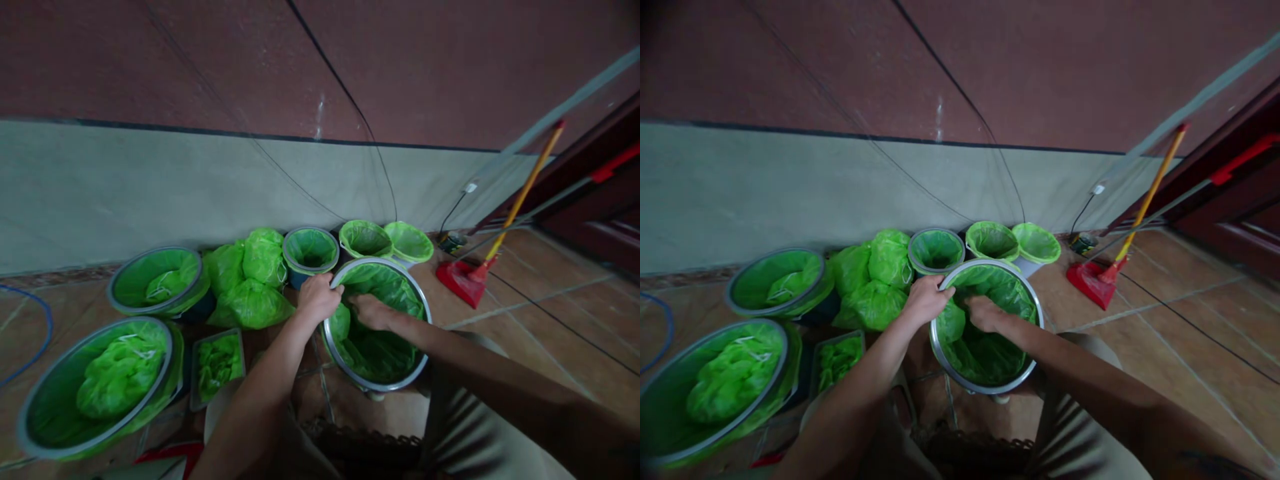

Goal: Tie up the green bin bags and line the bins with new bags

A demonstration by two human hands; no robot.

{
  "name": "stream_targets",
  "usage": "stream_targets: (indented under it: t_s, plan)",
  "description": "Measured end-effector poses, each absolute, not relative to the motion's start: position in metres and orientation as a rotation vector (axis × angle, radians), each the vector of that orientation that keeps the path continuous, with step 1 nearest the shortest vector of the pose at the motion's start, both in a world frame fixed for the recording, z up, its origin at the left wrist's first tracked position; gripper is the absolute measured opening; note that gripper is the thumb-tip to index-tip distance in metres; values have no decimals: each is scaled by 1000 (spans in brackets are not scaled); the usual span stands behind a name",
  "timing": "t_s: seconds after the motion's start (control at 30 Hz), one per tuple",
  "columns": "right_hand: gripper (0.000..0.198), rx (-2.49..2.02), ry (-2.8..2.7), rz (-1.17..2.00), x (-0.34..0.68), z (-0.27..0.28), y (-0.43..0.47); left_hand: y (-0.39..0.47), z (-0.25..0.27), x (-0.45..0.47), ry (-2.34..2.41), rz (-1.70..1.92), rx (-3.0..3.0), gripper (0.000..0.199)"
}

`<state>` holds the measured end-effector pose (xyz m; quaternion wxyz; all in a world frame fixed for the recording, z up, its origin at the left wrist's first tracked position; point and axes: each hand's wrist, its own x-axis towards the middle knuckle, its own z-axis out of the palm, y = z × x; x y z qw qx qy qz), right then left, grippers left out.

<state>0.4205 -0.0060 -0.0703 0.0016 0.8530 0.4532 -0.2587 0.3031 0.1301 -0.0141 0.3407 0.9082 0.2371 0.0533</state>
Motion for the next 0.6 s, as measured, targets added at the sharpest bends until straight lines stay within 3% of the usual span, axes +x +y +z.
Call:
stream_targets:
  t_s: [0.13, 0.27, 0.43, 0.5, 0.6]
  plan:
    - [46, 2488, 1338, -755, 415, -89, -35, 129, -14, 304, 607, 138, 2372, 24]
    - [35, 2539, 1218, -693, 421, -95, -41, 129, -16, 303, 604, 140, 2371, 24]
    - [19, 2662, 1198, -834, 421, -87, -37, 130, -16, 304, 609, 113, 2357, 24]
    - [20, 2813, 1226, -969, 412, -84, -35, 129, -17, 305, 615, 104, 2365, 24]
    - [30, 3238, 990, -1501, 392, -86, -23, 126, -17, 307, 630, 91, 2389, 25]
